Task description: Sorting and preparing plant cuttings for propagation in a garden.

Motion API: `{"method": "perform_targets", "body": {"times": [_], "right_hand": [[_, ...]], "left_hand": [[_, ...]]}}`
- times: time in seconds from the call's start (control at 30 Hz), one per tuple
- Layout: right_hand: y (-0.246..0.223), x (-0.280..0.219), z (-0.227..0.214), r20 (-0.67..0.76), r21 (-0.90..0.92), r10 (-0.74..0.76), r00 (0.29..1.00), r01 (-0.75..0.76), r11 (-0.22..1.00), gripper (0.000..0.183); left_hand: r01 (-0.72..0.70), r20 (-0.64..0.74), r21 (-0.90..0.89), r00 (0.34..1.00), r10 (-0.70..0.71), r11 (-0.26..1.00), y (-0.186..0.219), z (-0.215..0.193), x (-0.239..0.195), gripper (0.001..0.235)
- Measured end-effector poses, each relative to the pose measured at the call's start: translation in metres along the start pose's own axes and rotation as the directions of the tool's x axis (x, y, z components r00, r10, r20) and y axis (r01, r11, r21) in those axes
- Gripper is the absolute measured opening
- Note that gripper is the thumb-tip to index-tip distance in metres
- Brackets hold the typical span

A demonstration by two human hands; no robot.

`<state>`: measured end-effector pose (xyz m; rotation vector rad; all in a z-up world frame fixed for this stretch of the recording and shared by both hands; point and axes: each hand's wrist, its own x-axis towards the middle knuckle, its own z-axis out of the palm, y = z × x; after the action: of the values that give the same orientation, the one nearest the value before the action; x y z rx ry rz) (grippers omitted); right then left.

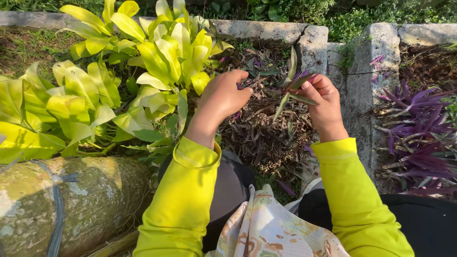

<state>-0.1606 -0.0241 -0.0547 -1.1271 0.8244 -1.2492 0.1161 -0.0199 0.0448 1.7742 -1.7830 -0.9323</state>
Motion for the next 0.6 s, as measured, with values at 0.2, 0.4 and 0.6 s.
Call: {"method": "perform_targets", "body": {"times": [0.2,0.4,0.6], "right_hand": [[-0.037,-0.004,0.015,-0.092,0.125,0.047,0.995,-0.035,0.992,0.008],[-0.062,-0.011,0.039,-0.112,0.211,0.062,0.992,-0.037,0.977,0.012],[-0.024,-0.033,0.029,-0.153,-0.054,-0.138,0.978,0.131,0.99,0.024]], "left_hand": [[-0.132,0.233,-0.306,0.95,0.209,0.943,0.0,0.046,0.013,0.059],[-0.044,0.264,-0.459,0.947,0.184,0.888,0.013,0.059,0.009,0.034],[0.125,0.167,-0.714,0.986,-0.005,0.689,0.008,0.06,0.014,0.031]]}}
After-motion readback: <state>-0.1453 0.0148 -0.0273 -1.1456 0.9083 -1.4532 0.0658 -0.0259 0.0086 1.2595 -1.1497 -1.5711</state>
